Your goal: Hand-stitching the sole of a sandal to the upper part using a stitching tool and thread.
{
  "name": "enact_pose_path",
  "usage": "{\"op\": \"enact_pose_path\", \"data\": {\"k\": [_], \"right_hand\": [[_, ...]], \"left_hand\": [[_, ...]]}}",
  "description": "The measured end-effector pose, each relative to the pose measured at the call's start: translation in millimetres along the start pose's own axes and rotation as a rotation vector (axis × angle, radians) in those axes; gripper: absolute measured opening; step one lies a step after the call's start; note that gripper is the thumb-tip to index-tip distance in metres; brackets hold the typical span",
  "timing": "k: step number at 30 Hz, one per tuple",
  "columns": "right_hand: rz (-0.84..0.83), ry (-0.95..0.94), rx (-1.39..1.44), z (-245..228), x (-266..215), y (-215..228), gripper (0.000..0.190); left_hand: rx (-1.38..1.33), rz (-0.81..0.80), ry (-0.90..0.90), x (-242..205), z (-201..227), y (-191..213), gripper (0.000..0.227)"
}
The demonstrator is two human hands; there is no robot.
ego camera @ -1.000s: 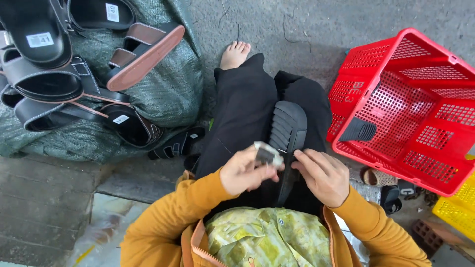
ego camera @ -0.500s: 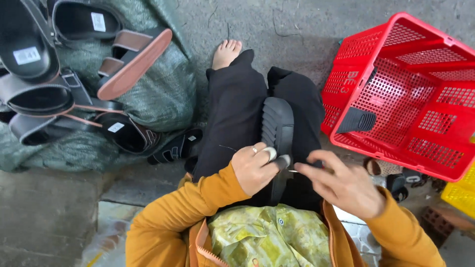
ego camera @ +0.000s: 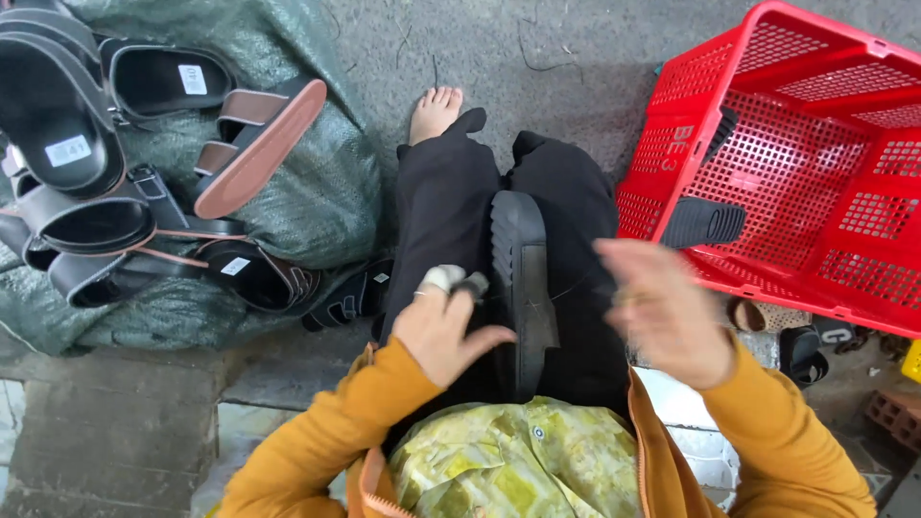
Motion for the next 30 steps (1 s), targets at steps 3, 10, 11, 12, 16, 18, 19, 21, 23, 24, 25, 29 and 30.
{"op": "enact_pose_path", "data": {"k": [3, 10, 11, 12, 16, 18, 19, 21, 23, 24, 25, 29, 30], "right_hand": [[-0.447, 0.320, -0.518, -10.3, -16.5, -57.3, 0.063], [-0.283, 0.018, -0.303, 9.4, -22.7, -45.5, 0.017], [-0.297, 0.023, -0.265, 11.5, -19.5, -47.7, 0.019], [-0.310, 0.026, -0.226, 13.5, -17.5, -49.9, 0.021], [-0.309, 0.006, -0.214, 24.6, -4.7, -55.4, 0.017], [-0.390, 0.166, -0.464, 12.6, -5.7, -61.3, 0.027], [-0.389, 0.168, -0.464, 11.9, -8.3, -57.0, 0.027], [-0.500, 0.484, -0.877, 3.0, -28.1, -62.8, 0.038], [-0.485, 0.508, -0.906, -0.7, -29.2, -64.0, 0.042], [-0.471, 0.537, -0.937, -3.6, -28.1, -64.4, 0.045], [-0.471, 0.542, -0.939, -6.5, -27.0, -66.5, 0.045], [-0.496, 0.517, -0.909, -4.1, -25.9, -64.7, 0.027], [-0.529, 0.486, -0.909, 2.8, -27.1, -63.9, 0.008]], "left_hand": [[-0.497, -0.198, 0.107, -6.0, -8.3, -3.8, 0.033], [-1.452, -0.194, 0.328, 96.9, -15.1, 4.5, 0.031], [-1.405, -0.202, 0.325, 110.9, -22.1, -10.1, 0.030], [-1.359, -0.212, 0.326, 123.6, -28.9, -25.0, 0.043], [-1.558, -0.158, 0.708, 137.6, -67.6, -68.7, 0.046], [-1.202, -0.307, 0.596, 138.3, -86.3, -57.3, 0.032], [-1.201, -0.305, 0.593, 145.9, -99.4, -33.9, 0.032], [-0.079, 0.067, -0.251, 175.3, -84.9, 61.8, 0.047], [-0.247, 0.031, -0.184, 181.9, -60.1, 107.2, 0.037], [-0.415, 0.002, -0.117, 186.0, -49.8, 129.3, 0.037], [-0.414, 0.006, -0.118, 185.2, -35.7, 144.3, 0.037], [-0.142, 0.027, -0.280, 183.1, 10.6, 179.7, 0.042], [-0.082, 0.019, -0.313, 183.1, 16.3, 182.7, 0.042]]}}
Point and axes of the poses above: each hand's wrist, its own x-axis towards the middle knuckle, its own y-axis out of the back of the hand, z = x × y, the point moved 10 cm from there along x, towards the middle knuckle, and after that the axes turned 8 degrees about z, right-handed, at the moved point
